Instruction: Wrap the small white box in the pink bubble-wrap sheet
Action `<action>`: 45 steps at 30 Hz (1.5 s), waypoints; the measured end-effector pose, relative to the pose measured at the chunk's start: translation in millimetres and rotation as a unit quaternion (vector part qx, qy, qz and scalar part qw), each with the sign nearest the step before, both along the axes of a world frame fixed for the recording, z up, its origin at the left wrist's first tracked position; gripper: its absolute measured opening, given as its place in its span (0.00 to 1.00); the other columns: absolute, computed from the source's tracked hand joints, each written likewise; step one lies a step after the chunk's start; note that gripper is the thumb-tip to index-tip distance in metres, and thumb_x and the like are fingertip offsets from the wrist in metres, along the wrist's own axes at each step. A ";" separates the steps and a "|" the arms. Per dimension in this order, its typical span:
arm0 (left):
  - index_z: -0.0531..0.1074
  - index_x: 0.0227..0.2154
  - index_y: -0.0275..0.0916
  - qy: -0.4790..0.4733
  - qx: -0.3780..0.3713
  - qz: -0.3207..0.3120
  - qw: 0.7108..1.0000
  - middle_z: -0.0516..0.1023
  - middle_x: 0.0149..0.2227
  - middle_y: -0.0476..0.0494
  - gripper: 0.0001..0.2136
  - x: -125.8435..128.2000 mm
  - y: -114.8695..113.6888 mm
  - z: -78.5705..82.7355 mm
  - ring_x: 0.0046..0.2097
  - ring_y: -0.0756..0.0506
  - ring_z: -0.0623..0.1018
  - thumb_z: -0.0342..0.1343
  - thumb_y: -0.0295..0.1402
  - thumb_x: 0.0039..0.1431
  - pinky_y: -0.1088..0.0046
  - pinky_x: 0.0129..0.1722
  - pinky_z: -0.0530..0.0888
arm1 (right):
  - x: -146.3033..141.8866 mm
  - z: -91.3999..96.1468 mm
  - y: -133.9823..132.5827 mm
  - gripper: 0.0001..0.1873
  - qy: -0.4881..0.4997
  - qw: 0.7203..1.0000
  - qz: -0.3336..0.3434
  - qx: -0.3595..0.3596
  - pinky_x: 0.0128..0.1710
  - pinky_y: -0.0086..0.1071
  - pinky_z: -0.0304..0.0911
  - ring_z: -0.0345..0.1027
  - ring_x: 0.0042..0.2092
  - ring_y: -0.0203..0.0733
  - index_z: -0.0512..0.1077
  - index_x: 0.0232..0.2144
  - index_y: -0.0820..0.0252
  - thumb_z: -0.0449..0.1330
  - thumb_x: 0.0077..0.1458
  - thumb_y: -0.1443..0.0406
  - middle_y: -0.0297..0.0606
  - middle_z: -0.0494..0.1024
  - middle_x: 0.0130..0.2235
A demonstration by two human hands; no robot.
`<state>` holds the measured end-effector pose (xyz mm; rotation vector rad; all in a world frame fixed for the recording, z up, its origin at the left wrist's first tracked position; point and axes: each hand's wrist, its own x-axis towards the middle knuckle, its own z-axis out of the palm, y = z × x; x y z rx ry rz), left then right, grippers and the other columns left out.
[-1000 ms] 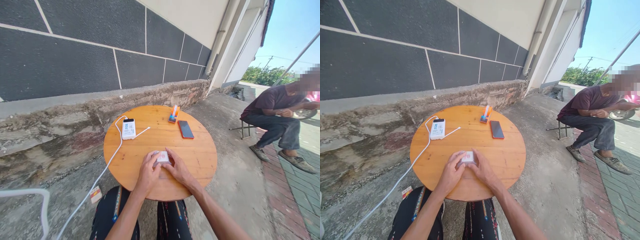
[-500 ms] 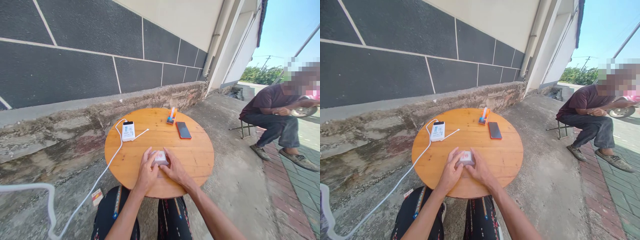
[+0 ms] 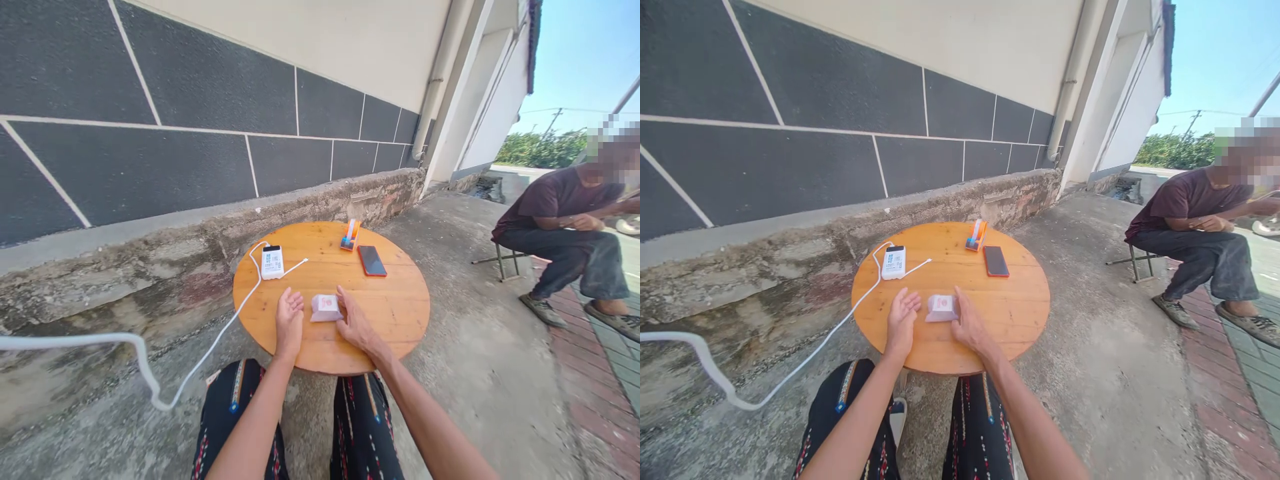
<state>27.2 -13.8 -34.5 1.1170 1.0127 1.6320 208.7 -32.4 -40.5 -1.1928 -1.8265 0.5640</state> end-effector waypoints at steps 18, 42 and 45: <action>0.69 0.39 0.36 0.066 -0.019 -0.005 0.998 0.76 0.41 0.42 0.17 4.5 9.1 -10.2 0.46 0.41 0.76 0.50 0.28 0.42 0.50 0.57 0.65 | 2.4 3.2 -80.0 0.28 -0.216 0.959 -0.174 0.055 0.59 0.46 0.55 0.58 0.58 0.50 0.57 0.59 0.68 0.52 0.55 0.68 0.51 0.67 0.57; 0.71 0.37 0.36 0.097 0.027 0.033 0.994 0.78 0.39 0.42 0.15 7.4 11.6 -12.6 0.41 0.46 0.77 0.47 0.22 0.46 0.65 0.48 0.73 | 2.5 0.0 -75.1 0.23 -0.268 0.944 -0.187 0.047 0.56 0.45 0.53 0.59 0.56 0.51 0.60 0.57 0.67 0.46 0.59 0.69 0.51 0.70 0.53; 0.71 0.36 0.37 0.093 0.029 0.033 0.995 0.78 0.38 0.42 0.14 7.9 8.9 -8.5 0.41 0.46 0.77 0.48 0.22 0.47 0.65 0.47 0.73 | 1.8 -0.6 -74.9 0.23 -0.273 0.941 -0.191 0.055 0.55 0.44 0.54 0.60 0.56 0.51 0.61 0.56 0.66 0.45 0.59 0.70 0.51 0.70 0.53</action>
